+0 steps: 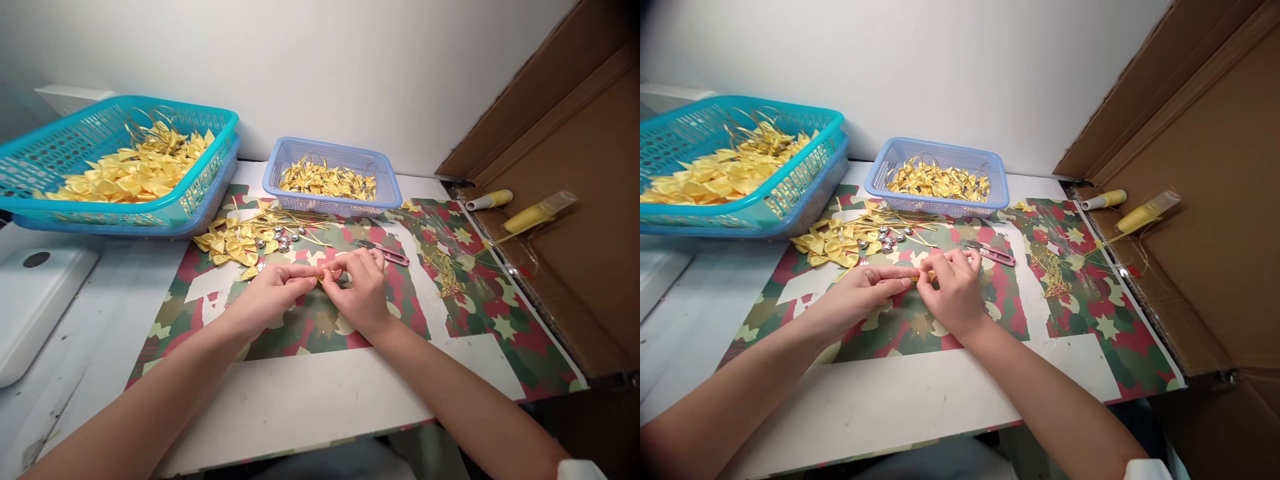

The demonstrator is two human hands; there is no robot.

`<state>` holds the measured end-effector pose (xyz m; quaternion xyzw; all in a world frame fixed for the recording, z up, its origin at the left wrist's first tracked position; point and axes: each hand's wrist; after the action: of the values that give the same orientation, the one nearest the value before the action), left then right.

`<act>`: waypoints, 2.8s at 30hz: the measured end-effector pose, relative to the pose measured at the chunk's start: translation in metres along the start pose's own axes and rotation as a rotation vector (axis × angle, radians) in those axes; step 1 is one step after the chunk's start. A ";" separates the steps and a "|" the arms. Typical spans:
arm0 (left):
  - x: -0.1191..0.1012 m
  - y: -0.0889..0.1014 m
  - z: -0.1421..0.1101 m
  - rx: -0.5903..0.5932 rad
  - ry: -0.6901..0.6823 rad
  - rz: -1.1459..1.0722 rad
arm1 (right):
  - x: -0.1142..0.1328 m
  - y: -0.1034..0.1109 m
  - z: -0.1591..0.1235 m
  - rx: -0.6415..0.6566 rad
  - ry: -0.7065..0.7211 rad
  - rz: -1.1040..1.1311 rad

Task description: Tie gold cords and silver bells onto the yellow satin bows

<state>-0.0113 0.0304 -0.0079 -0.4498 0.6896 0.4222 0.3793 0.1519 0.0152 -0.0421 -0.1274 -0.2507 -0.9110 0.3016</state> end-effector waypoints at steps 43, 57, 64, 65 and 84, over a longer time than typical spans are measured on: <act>0.000 0.001 0.003 0.023 0.131 -0.117 | 0.006 0.007 0.000 0.136 -0.331 0.252; 0.002 0.002 0.003 0.020 0.179 -0.143 | 0.006 0.007 0.001 0.138 -0.311 0.263; 0.000 0.001 0.002 0.011 0.169 -0.116 | 0.006 0.007 0.001 0.147 -0.310 0.242; 0.000 0.001 0.002 0.005 0.160 -0.102 | 0.006 0.008 0.002 0.156 -0.309 0.239; -0.003 0.003 0.001 -0.019 -0.004 0.106 | -0.007 0.013 0.011 0.476 -0.180 0.193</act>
<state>-0.0130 0.0327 -0.0045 -0.4155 0.7076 0.4491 0.3534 0.1668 0.0155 -0.0302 -0.1566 -0.4704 -0.7785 0.3848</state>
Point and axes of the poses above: each hand's wrist, its own z-axis towards the middle knuckle, its own y-axis out of the back of the hand, x = y × z, and after that the axes turned 13 degrees about -x, right-handed
